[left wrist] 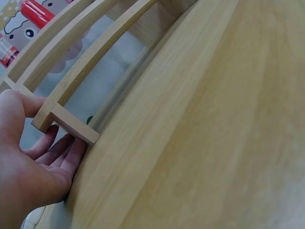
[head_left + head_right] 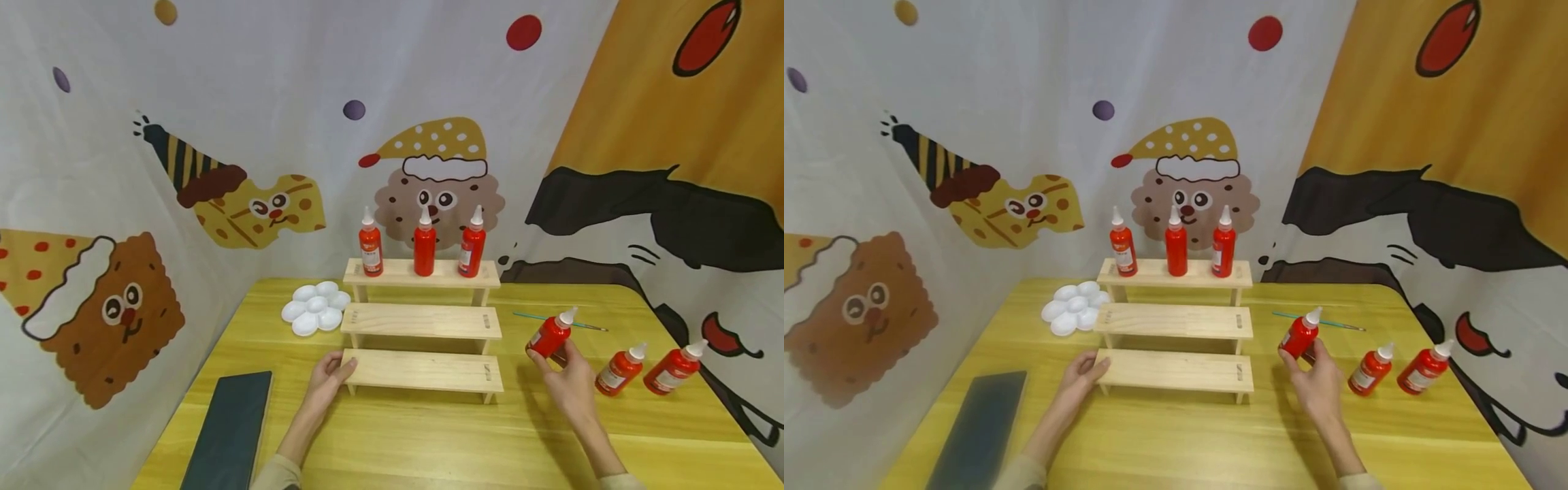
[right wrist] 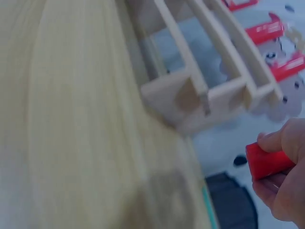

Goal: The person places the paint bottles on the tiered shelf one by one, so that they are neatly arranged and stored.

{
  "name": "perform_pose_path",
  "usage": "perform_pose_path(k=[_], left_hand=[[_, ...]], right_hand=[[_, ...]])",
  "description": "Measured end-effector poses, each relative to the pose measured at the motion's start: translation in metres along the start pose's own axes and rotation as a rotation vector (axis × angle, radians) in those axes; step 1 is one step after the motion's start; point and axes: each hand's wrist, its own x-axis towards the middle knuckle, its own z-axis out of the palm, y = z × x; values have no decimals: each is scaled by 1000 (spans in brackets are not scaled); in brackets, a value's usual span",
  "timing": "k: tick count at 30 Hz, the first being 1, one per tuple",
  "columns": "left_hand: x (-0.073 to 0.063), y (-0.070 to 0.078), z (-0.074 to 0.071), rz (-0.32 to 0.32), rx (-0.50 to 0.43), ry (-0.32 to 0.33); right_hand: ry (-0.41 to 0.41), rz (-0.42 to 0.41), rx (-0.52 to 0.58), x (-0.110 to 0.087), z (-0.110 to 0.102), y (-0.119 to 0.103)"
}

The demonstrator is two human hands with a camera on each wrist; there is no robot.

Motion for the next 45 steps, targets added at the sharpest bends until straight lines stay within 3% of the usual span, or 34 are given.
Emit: perform_pose_path(k=[9,13,19,28,45], left_hand=[[-1,2,0,-7,7,-2],[-1,1,-1,-4,4,0],[0,0,-1,8,2,2],[-2,3,0,3,22,-2],[-1,1,-1,9,11,7]], right_hand=[[51,-193,102,-2,17,-51],[21,-267,143,0,28,-72],[-90,-355,233,9,52,-96],[-277,-326,319,15,91,-129],[-391,-371,290,14,168,-170]])
